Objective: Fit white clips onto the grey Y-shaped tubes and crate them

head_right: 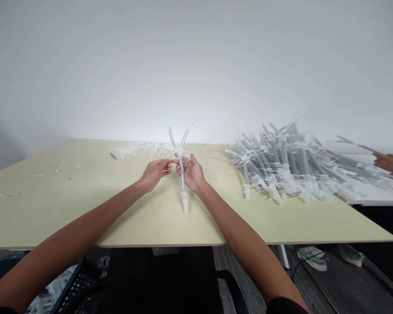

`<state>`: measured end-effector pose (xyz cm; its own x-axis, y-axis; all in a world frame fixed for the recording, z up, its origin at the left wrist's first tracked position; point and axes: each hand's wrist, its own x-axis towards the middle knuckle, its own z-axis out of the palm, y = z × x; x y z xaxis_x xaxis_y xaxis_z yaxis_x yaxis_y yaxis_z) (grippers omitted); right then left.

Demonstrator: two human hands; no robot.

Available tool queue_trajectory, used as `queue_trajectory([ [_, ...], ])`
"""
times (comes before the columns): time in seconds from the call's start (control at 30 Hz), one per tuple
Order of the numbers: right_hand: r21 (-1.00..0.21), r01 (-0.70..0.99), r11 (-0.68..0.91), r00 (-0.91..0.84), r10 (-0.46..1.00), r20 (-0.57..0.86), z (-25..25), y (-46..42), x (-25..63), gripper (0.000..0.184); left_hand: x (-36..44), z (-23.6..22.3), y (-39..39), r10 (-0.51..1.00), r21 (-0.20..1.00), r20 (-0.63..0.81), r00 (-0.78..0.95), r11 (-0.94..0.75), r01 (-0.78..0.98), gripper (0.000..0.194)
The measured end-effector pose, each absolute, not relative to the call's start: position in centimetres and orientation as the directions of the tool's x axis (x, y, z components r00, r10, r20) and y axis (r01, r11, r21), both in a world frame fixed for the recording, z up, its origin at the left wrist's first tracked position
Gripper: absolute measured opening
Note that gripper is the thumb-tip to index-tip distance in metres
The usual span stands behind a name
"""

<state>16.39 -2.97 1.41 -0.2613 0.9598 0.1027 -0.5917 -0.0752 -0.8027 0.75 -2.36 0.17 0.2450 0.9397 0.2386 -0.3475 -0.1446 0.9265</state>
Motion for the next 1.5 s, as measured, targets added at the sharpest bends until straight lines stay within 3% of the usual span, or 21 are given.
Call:
queue_trajectory([
  [0.27, -0.816, -0.571, -0.088, -0.259, 0.963, 0.077, 1.2, -3.0, 15.8, 0.023, 0.6, 0.4, -2.5, 0.938, 0.925, 0.205, 0.278, -0.092, -0.369, 0.032],
  [0.77, -0.899, -0.413, 0.144, -0.146, 0.964, 0.221, 0.4, -2.8, 15.5, 0.027, 1.0, 0.4, -2.7, 0.894, 0.961, 0.266, 0.359, -0.216, -0.175, 0.031],
  [1.03, -0.902, -0.408, 0.142, -0.123, 0.970, 0.209, 0.6, -3.0, 15.3, 0.029, 1.2, 0.3, -2.8, 0.924, 0.965, 0.229, 0.307, -0.176, -0.193, 0.028],
  [1.27, -0.900, -0.423, 0.105, -0.135, 0.975, 0.178, 0.4, -2.9, 15.4, 0.036, 1.4, 0.1, -3.1, 0.946, 0.947, 0.175, 0.273, -0.086, -0.308, 0.029],
  [1.5, -0.891, -0.447, 0.075, -0.161, 0.973, 0.163, 0.1, -2.8, 15.3, 0.037, 1.8, -0.2, -3.2, 0.955, 0.959, 0.188, 0.228, -0.129, -0.252, 0.031],
])
